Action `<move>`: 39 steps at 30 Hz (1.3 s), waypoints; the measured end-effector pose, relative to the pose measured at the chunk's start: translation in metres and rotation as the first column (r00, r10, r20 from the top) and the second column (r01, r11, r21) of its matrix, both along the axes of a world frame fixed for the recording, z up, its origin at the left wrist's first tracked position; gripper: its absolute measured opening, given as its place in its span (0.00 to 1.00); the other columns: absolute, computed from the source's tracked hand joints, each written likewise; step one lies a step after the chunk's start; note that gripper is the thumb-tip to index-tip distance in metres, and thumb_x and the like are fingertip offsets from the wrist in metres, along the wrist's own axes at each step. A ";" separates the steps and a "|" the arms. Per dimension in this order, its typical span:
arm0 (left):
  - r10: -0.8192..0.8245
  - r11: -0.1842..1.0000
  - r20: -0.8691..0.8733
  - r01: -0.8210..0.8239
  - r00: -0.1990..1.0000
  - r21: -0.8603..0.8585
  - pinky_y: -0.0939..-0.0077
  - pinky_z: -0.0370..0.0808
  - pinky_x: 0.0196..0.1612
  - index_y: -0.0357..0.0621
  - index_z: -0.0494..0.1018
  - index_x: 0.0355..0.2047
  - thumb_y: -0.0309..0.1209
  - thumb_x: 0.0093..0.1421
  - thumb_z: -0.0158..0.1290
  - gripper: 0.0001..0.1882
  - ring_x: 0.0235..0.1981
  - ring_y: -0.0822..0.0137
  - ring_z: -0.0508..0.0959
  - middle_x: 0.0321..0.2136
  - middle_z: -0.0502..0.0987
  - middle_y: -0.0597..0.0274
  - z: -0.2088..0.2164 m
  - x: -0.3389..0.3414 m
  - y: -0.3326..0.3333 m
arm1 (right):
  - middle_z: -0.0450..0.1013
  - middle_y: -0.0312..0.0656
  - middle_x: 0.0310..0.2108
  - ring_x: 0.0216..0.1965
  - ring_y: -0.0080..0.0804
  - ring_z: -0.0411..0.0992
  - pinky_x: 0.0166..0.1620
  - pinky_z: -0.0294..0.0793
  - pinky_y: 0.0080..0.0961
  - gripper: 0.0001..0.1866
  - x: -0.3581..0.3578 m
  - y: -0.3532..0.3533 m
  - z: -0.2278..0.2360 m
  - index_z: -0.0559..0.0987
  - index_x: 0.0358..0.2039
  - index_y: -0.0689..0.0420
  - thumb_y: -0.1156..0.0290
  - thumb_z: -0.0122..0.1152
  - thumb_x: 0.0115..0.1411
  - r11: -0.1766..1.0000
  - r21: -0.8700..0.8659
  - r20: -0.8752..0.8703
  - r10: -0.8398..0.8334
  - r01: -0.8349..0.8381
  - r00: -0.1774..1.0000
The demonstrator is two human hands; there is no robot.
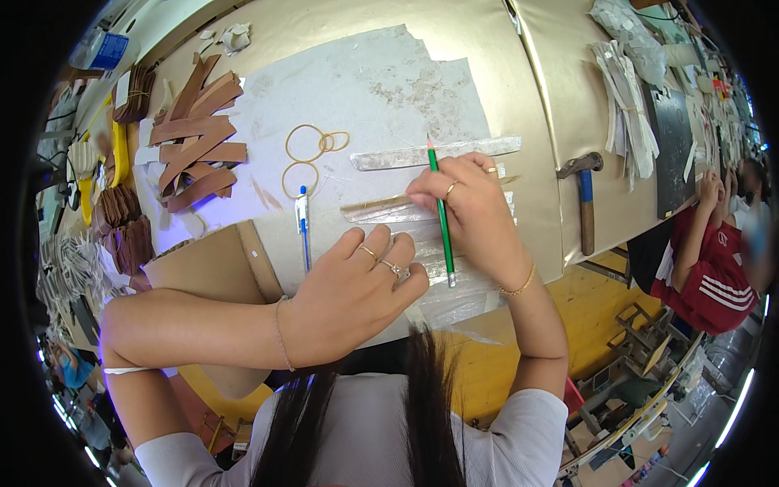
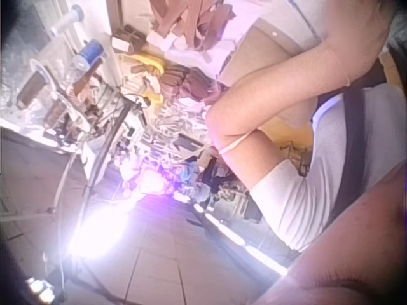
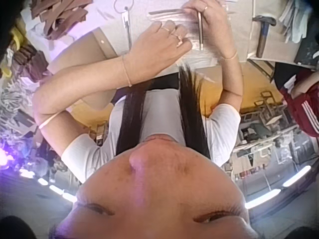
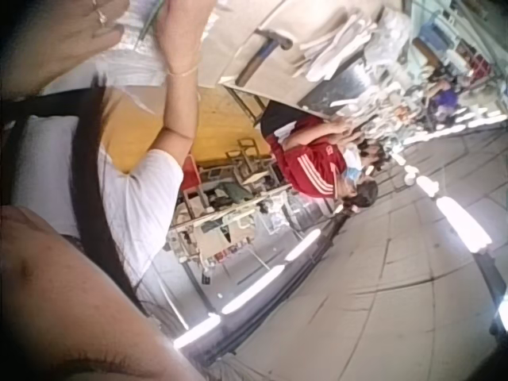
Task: The person measures and marks several flat, light-colored material strips on a workbench using a ruler and pencil. They repeatedly align the ruler, draw lines, and reposition the strips to continue marking.
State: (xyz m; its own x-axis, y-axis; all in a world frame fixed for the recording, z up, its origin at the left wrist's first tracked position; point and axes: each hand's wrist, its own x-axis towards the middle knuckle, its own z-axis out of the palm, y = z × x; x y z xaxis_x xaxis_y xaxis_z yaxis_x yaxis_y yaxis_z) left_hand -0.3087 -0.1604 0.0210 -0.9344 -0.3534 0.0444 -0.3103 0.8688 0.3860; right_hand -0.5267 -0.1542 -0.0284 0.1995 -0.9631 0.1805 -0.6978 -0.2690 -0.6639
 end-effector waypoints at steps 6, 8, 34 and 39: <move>0.138 0.983 -0.010 -0.139 0.990 -0.120 0.53 0.70 0.59 0.41 0.73 0.48 0.31 0.57 0.54 0.18 0.57 0.42 0.72 0.57 0.72 0.34 -0.021 -0.005 -0.012 | 0.73 0.38 0.27 0.26 0.39 0.71 0.33 0.67 0.30 0.04 -0.007 -0.020 0.004 0.81 0.33 0.51 0.69 0.67 0.60 0.991 -0.087 -0.190 -0.115 0.100 0.975; 0.119 0.989 0.003 -0.118 0.993 -0.091 0.49 0.67 0.63 0.41 0.73 0.51 0.31 0.58 0.54 0.20 0.61 0.38 0.69 0.60 0.69 0.31 -0.023 -0.003 -0.014 | 0.73 0.37 0.27 0.25 0.39 0.70 0.31 0.67 0.31 0.04 -0.010 -0.024 0.002 0.81 0.33 0.51 0.68 0.68 0.59 0.989 -0.125 -0.244 -0.107 0.078 0.964; 0.168 0.984 0.131 -0.160 0.977 -0.072 0.49 0.66 0.64 0.44 0.71 0.58 0.28 0.57 0.55 0.26 0.64 0.32 0.66 0.65 0.62 0.26 -0.046 -0.006 -0.022 | 0.76 0.42 0.32 0.31 0.37 0.74 0.36 0.71 0.31 0.10 -0.005 -0.036 0.003 0.85 0.42 0.57 0.73 0.68 0.60 0.960 -0.277 -0.350 -0.136 0.036 0.927; 0.181 0.982 0.113 -0.175 0.977 -0.068 0.53 0.67 0.63 0.44 0.71 0.55 0.25 0.54 0.56 0.25 0.65 0.33 0.66 0.65 0.63 0.27 -0.048 -0.005 -0.023 | 0.78 0.39 0.34 0.32 0.29 0.74 0.36 0.71 0.25 0.11 0.002 -0.022 0.004 0.85 0.44 0.59 0.69 0.67 0.63 0.972 -0.112 0.089 -0.198 0.208 0.976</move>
